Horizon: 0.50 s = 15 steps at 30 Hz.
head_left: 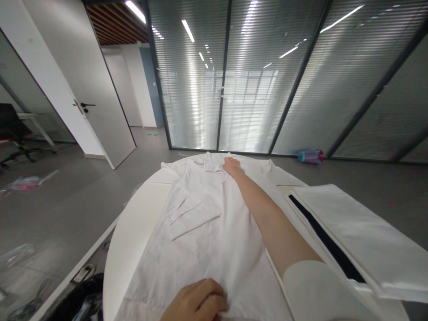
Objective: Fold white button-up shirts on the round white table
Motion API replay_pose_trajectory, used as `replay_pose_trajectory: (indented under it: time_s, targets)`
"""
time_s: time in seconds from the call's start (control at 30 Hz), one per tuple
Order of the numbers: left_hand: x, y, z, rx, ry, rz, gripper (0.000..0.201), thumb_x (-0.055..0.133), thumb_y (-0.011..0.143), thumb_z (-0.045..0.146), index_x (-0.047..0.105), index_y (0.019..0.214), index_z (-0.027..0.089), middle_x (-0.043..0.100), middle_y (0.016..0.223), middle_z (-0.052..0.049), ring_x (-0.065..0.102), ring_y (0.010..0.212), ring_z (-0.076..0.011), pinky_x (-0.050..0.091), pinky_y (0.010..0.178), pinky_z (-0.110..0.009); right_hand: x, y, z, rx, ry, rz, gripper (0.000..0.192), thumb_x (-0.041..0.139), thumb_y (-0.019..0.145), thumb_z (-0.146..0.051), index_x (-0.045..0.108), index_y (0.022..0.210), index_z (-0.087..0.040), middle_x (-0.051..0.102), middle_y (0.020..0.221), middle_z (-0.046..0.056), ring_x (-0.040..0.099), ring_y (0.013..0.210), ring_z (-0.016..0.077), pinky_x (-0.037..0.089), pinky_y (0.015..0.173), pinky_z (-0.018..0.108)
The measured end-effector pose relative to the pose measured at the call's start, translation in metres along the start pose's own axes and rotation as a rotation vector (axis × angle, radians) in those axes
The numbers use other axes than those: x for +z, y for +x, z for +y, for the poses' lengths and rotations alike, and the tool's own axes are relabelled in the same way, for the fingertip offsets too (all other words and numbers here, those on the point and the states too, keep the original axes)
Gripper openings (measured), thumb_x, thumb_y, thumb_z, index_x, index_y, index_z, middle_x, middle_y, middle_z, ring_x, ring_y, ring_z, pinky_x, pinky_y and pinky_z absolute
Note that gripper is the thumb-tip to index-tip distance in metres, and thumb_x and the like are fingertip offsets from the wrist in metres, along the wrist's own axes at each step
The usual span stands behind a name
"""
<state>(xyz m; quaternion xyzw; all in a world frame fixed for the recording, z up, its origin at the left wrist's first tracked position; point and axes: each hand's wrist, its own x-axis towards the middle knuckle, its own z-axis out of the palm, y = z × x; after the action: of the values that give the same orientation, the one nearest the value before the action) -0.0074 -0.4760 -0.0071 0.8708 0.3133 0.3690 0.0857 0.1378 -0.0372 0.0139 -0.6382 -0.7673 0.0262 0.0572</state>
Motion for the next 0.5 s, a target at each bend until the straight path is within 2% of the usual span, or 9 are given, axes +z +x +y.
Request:
replay_pose_trajectory:
  time_s: [0.1,0.23,0.3,0.4,0.5]
  targets:
    - [0.004,-0.004,-0.004,-0.004,-0.004,0.006,0.015,0.040,0.100,0.013,0.055,0.096,0.017,0.067,0.086,-0.007,0.063,0.071,-0.0129,0.052,0.063,-0.020,0.006,-0.002,0.001,0.038,0.012,0.031,0.039,0.045,0.096,-0.024,0.059,0.130,-0.012,0.057,0.132,0.020,0.057,0.121,0.0290,0.044,0.100,0.040]
    - [0.013,-0.012,-0.010,0.016,0.121,-0.007,0.019,0.041,0.100,0.015,0.055,0.088,0.017,0.066,0.083,-0.006,0.061,0.070,-0.0142,0.048,0.065,-0.025,0.011,-0.006,0.001,0.063,0.045,0.059,0.042,0.042,0.098,-0.031,0.059,0.131,-0.012,0.054,0.136,0.021,0.053,0.125,0.0312,0.044,0.100,0.042]
    - [0.009,-0.011,-0.008,0.034,0.165,-0.038,0.021,0.046,0.100,0.024,0.054,0.082,0.017,0.065,0.080,-0.005,0.059,0.067,-0.0144,0.045,0.063,-0.026,0.010,-0.006,0.000,0.074,0.069,0.062,0.046,0.037,0.101,-0.040,0.062,0.129,-0.014,0.055,0.137,0.020,0.053,0.126,0.0311,0.044,0.100,0.041]
    - [-0.010,0.011,-0.003,-0.007,0.199,-0.168,0.030,0.055,0.097,0.041,0.054,0.077,0.019,0.063,0.076,-0.002,0.057,0.063,-0.0144,0.043,0.061,-0.027,0.002,-0.004,-0.001,0.064,0.107,0.037,0.056,0.024,0.104,-0.047,0.066,0.125,-0.016,0.064,0.128,0.016,0.059,0.119,0.0274,0.046,0.095,0.035]
    - [-0.026,0.060,-0.012,-0.079,0.246,-0.300,0.020,0.056,0.096,0.036,0.059,0.085,0.019,0.064,0.084,-0.002,0.060,0.071,-0.0162,0.047,0.068,-0.029,-0.013,-0.006,0.001,-0.012,0.122,0.018,0.055,0.020,0.106,-0.040,0.066,0.125,-0.018,0.068,0.124,0.010,0.062,0.116,0.0213,0.046,0.092,0.026]
